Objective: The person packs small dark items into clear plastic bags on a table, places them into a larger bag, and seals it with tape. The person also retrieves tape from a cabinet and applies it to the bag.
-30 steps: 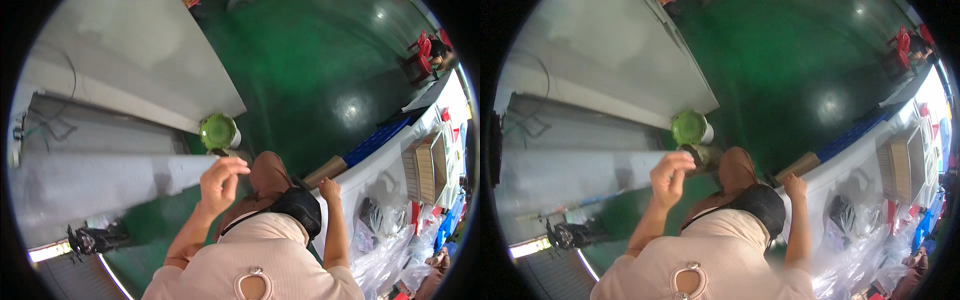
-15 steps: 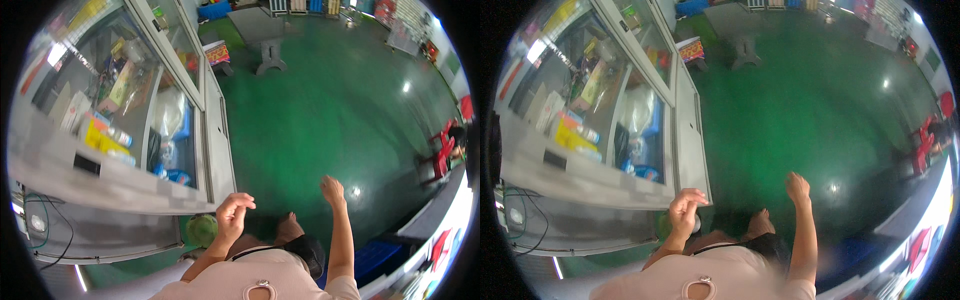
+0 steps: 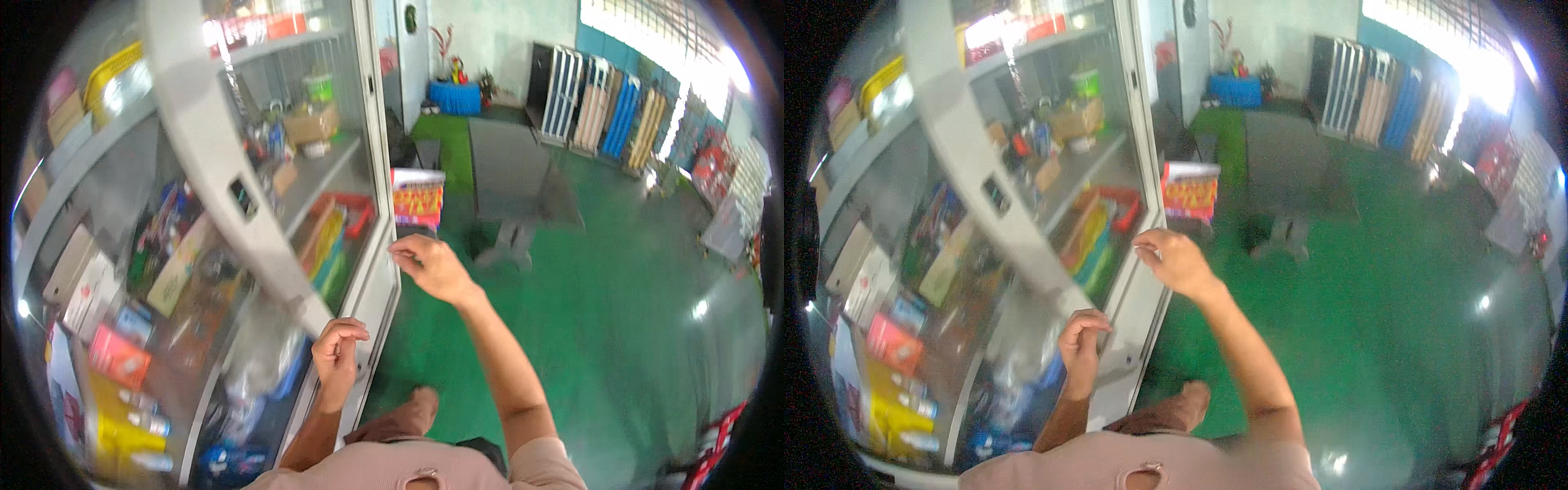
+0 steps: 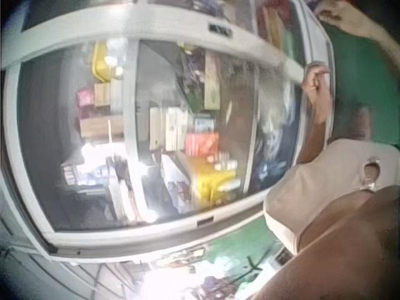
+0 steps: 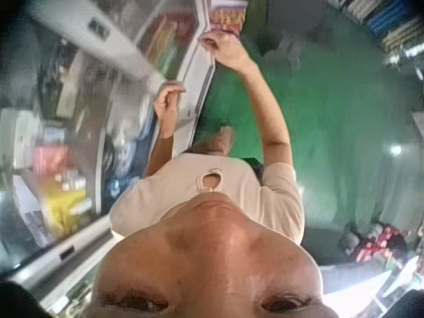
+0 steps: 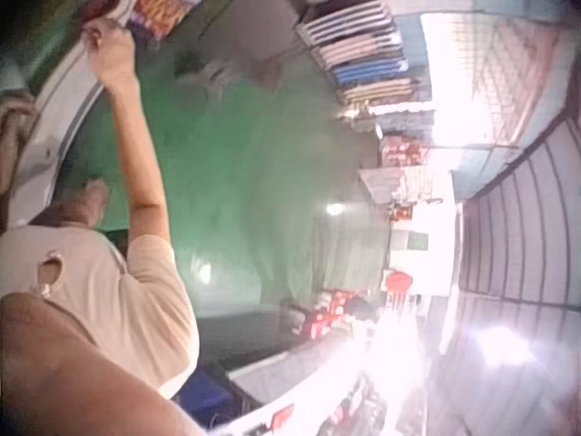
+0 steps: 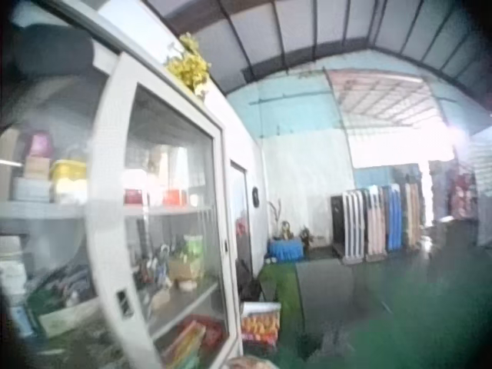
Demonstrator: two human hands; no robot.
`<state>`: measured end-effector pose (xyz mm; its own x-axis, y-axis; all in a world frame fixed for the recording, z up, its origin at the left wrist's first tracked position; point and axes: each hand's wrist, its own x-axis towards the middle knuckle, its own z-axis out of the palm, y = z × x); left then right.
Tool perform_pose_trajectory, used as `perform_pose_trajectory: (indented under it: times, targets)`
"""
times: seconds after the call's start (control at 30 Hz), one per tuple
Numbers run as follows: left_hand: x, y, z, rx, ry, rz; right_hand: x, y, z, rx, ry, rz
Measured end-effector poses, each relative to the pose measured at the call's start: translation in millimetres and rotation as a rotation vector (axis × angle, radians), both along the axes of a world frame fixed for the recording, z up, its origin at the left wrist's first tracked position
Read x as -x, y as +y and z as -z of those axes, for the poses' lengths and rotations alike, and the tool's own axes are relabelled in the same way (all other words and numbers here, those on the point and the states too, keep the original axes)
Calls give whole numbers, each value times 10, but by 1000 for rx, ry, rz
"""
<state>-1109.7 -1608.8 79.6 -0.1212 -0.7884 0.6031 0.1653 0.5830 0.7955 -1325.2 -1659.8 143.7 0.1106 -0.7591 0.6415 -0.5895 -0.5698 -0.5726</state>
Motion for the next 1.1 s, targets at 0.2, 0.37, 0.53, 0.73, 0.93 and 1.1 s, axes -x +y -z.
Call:
perform_pose_trajectory:
  times: [0.2, 0.37, 0.53, 0.73, 0.93, 1.1]
  targets:
    - [970, -1443, -843, 241, -150, -228, 631, -2357, -357, -94, -212, -1]
    - [1734, -2487, -900, 365, -230, -397, 1219, -4409, -649, 76, -317, 0]
    - [2265, -3283, -761, 347, -295, -891, 1288, -5219, -749, -48, -227, -241]
    - [2669, -3984, -1030, 365, -451, -1343, 1392, -5153, -802, 4, -148, -507]
    - [2728, -4489, -880, 366, -666, -1573, 1420, -4947, -794, -68, -180, -794]
    - [2589, -4697, -750, 333, -685, -1723, 1292, -4759, -960, -196, -191, -1085]
